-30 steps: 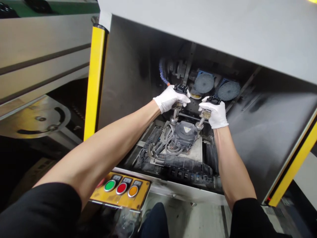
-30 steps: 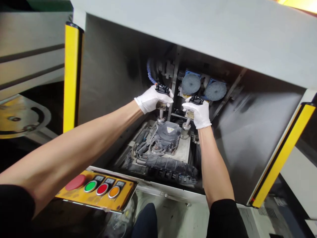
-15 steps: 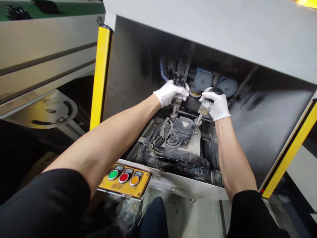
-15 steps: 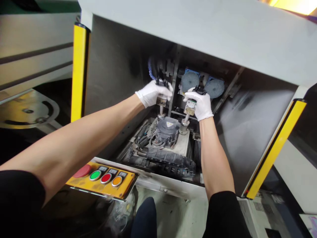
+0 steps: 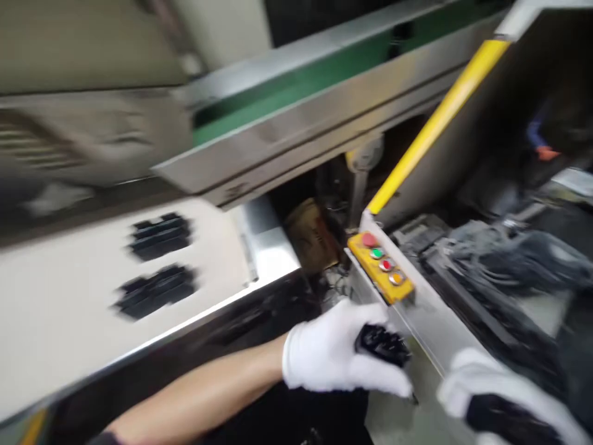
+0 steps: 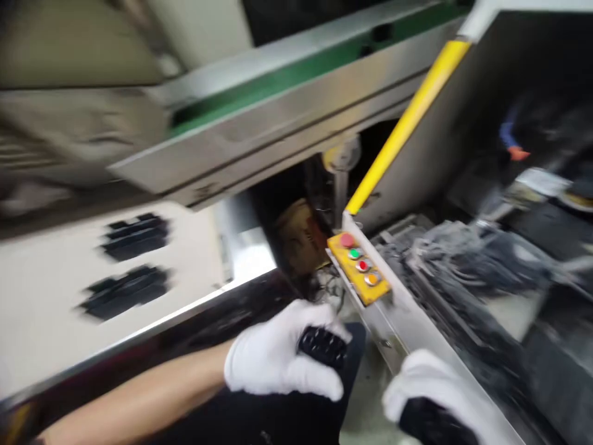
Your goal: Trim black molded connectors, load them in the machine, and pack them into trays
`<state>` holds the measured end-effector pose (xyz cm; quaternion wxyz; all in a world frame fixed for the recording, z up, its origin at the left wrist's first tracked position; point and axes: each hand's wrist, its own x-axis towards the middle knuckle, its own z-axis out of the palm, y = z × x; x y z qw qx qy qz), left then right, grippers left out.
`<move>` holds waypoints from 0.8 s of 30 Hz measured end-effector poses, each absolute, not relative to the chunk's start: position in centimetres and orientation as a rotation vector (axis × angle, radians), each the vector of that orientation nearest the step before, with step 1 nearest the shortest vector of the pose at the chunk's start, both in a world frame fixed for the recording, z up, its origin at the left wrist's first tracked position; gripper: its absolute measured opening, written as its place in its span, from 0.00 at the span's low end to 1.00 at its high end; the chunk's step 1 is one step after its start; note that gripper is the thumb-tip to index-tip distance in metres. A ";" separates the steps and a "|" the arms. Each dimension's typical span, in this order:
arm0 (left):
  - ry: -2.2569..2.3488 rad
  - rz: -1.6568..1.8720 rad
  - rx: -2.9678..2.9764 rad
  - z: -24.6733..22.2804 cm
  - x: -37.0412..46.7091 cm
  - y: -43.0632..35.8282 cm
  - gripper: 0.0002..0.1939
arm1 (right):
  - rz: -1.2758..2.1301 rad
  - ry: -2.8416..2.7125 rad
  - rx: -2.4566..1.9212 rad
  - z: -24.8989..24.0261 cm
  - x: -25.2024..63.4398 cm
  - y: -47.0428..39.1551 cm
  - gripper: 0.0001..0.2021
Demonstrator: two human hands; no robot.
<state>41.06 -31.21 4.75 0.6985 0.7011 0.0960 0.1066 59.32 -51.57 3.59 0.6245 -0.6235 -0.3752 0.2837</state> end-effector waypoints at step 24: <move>1.639 0.741 1.833 -4.1 -12.8 -18.5 0.25 | 0.514 -2.420 -1.303 -6.0 8.2 -15.2 0.18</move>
